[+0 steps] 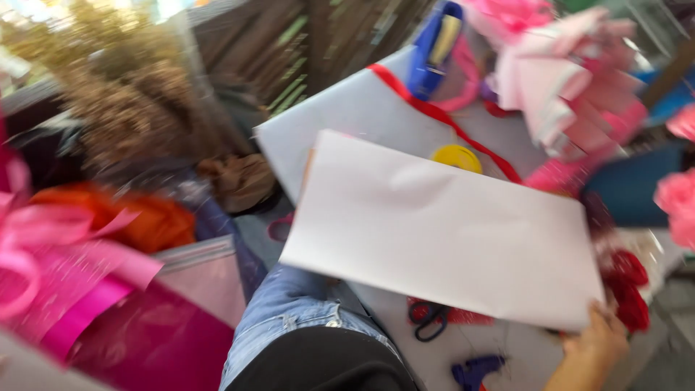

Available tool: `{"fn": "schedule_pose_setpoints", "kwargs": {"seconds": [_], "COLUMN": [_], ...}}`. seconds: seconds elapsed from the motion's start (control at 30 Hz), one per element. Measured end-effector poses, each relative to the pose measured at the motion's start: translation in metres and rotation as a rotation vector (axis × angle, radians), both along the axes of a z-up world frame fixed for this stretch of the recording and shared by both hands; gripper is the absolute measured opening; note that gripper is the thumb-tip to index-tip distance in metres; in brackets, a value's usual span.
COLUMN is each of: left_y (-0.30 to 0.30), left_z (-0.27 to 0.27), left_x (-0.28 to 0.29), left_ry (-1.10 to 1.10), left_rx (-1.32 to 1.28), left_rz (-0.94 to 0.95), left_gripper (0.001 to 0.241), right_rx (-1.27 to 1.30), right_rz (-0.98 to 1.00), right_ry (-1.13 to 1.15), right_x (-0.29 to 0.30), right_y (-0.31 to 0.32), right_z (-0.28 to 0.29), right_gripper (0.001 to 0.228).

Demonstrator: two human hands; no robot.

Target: The person cuts several sheets of decorative wrapping paper from a stack on a table using scissors and then folds them.

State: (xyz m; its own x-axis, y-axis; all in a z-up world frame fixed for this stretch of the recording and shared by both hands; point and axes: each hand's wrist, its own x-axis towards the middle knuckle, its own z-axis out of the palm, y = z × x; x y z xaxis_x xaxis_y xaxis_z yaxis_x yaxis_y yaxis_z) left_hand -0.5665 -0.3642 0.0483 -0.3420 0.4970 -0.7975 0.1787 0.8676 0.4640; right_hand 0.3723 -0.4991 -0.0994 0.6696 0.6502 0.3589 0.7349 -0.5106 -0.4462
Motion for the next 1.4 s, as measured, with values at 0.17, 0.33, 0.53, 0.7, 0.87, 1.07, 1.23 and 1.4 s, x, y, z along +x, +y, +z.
{"fn": "schedule_pose_setpoints", "kwargs": {"seconds": [0.17, 0.33, 0.53, 0.7, 0.87, 1.07, 1.23, 1.4], "left_y": [0.078, 0.105, 0.115, 0.09, 0.063, 0.064, 0.068, 0.074], "left_z": [-0.039, -0.194, -0.114, -0.064, -0.04, -0.028, -0.121, -0.128], "left_x": [0.179, 0.245, 0.252, 0.155, 0.18, 0.303, 0.391, 0.443], "left_ry": [-0.117, -0.323, -0.102, 0.087, 0.212, -0.627, -0.885, -1.0], "left_rx": [0.088, -0.137, 0.153, 0.548, 1.121, 0.499, 0.355, 0.183], "left_rz": [-0.262, -0.336, -0.589, -0.401, -0.136, 0.192, -0.013, 0.099], "left_gripper": [0.04, 0.065, 0.044, 0.029, 0.077, 0.09, 0.064, 0.069], "right_rx": [-0.142, 0.013, 0.28, 0.614, 0.766, 0.674, 0.208, -0.952], "right_rz": [-0.524, -0.474, -0.275, 0.036, 0.394, 0.534, 0.467, 0.087], "right_ry": [0.742, 1.054, 0.806, 0.673, 0.658, 0.296, -0.068, 0.34], "right_x": [-0.053, -0.125, -0.109, -0.125, -0.125, -0.081, -0.242, -0.309], "right_y": [0.008, 0.025, -0.012, 0.078, 0.224, 0.357, 0.243, 0.071], "right_z": [0.043, 0.109, 0.076, 0.188, 0.256, 0.2, 0.174, 0.021], "right_gripper": [0.045, 0.041, 0.019, 0.034, 0.036, 0.058, 0.012, 0.043]}}
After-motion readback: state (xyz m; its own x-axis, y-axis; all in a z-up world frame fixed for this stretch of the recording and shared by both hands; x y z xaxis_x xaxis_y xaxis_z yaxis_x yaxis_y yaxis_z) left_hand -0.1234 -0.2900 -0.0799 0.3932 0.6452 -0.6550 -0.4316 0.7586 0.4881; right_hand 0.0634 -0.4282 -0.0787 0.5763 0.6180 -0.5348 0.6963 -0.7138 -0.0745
